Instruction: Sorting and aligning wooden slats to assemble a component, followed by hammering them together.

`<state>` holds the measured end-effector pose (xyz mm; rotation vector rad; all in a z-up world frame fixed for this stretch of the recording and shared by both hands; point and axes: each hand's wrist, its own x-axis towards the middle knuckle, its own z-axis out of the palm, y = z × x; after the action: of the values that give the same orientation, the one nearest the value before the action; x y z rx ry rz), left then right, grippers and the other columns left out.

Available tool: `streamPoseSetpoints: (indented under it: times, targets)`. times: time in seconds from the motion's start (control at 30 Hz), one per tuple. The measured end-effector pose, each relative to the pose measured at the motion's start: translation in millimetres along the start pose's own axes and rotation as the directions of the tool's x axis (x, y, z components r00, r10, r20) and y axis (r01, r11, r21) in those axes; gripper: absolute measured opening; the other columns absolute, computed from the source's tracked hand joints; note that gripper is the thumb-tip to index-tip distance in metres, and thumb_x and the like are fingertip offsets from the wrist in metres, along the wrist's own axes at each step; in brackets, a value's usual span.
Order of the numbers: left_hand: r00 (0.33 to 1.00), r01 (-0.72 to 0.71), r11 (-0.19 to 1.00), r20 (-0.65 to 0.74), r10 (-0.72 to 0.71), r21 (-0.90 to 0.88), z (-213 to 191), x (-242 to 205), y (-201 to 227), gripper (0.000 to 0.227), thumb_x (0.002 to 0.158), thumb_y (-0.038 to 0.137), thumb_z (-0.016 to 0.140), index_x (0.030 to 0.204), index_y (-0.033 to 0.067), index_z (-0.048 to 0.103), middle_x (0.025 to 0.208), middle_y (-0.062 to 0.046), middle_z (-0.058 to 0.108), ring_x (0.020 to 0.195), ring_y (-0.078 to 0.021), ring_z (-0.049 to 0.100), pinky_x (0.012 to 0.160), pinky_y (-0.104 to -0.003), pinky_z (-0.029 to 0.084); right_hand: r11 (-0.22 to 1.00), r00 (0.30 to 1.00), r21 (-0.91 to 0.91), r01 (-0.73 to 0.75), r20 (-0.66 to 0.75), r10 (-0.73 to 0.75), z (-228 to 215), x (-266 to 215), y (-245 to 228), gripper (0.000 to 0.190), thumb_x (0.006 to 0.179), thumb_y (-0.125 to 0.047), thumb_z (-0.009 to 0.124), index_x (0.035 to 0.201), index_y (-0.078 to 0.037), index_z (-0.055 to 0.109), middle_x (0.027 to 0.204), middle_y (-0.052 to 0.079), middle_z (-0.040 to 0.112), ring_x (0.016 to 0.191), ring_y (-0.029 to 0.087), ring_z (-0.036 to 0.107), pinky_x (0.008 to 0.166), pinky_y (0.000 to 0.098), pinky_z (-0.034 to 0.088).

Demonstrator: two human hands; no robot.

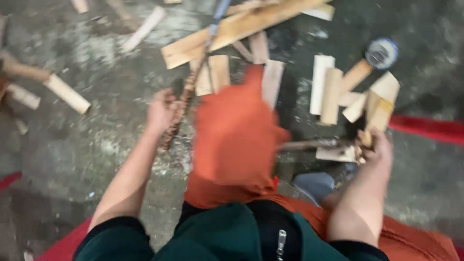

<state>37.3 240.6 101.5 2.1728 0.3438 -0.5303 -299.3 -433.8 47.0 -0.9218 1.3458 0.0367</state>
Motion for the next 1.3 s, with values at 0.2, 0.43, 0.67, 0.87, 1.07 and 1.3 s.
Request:
streamPoseSetpoints:
  times: [0.2, 0.43, 0.67, 0.87, 1.07, 1.3]
  targets:
    - [0.986, -0.156, 0.889, 0.124, 0.113, 0.43, 79.9, 6.0, -66.2, 0.055, 0.083, 0.044, 0.082, 0.128, 0.0163, 0.068, 0.122, -0.009, 0.068, 0.122, -0.0317, 0.063, 0.102, -0.045, 0.051, 0.915, 0.962, -0.398, -0.062, -0.269, -0.052, -38.6, 56.6, -12.5, 0.051, 0.091, -0.027, 0.077, 0.122, 0.008, 0.056, 0.1, 0.028, 0.069, 0.085, 0.034, 0.079, 0.064, 0.0614, 0.061]
    - [0.987, -0.157, 0.879, 0.046, 0.153, 0.451, 168.7, 19.6, -9.5, 0.06, 0.087, 0.05, 0.077, 0.133, 0.0161, 0.059, 0.125, -0.008, 0.057, 0.126, -0.0309, 0.059, 0.104, -0.044, 0.053, 0.651, 0.925, -0.756, -0.067, -0.292, -0.244, -45.8, -0.6, -68.5, 0.046, 0.094, -0.041, 0.071, 0.106, 0.004, 0.07, 0.096, 0.027, 0.067, 0.086, 0.038, 0.068, 0.059, 0.0602, 0.053]
    - [0.99, -0.017, 0.745, -0.093, 0.106, 0.667, 152.5, 23.8, 36.2, 0.064, 0.081, 0.045, 0.081, 0.131, 0.0143, 0.057, 0.135, -0.011, 0.045, 0.133, -0.0352, 0.042, 0.105, -0.056, 0.042, 0.582, 0.883, -0.806, 0.106, -0.193, -0.428, -38.9, 0.2, -78.1, 0.048, 0.102, -0.043, 0.061, 0.111, 0.004, 0.067, 0.102, 0.028, 0.067, 0.091, 0.042, 0.065, 0.069, 0.0579, 0.05]
    - [0.97, 0.153, 0.729, -0.244, 0.02, 0.668, 121.4, 43.7, -14.2, 0.096, 0.08, 0.051, 0.085, 0.154, 0.0143, 0.035, 0.137, -0.011, 0.048, 0.131, -0.0307, 0.044, 0.107, -0.056, 0.039, 0.501, 0.82, -0.834, 0.232, -0.109, -0.561, -13.7, 58.2, -47.5, 0.051, 0.109, -0.045, 0.052, 0.115, 0.004, 0.065, 0.108, 0.03, 0.067, 0.096, 0.045, 0.063, 0.077, 0.0559, 0.048]
    - [0.948, -0.03, 0.668, -0.191, 0.254, 0.744, 91.9, 76.7, -45.9, 0.027, 0.083, 0.037, 0.074, 0.104, 0.0235, 0.065, 0.106, 0.001, 0.06, 0.109, -0.0217, 0.057, 0.088, -0.05, 0.045, 0.461, 0.708, -0.827, 0.323, -0.112, -0.697, -61.9, 45.0, 7.7, 0.054, 0.116, -0.046, 0.043, 0.118, 0.004, 0.063, 0.113, 0.032, 0.066, 0.101, 0.048, 0.06, 0.085, 0.0539, 0.046]
    - [0.949, -0.118, 0.588, -0.084, 0.304, 0.8, 39.5, 99.0, 24.1, 0.057, 0.08, 0.051, 0.07, 0.121, 0.0113, 0.064, 0.118, -0.019, 0.057, 0.11, -0.0416, 0.054, 0.085, -0.065, 0.041, 0.63, 0.587, -0.482, 0.609, -0.26, -0.766, 13.4, 18.7, 31.4, 0.041, 0.107, -0.041, 0.043, 0.131, -0.01, 0.053, 0.119, 0.017, 0.06, 0.093, 0.026, 0.065, 0.067, 0.037, 0.059]
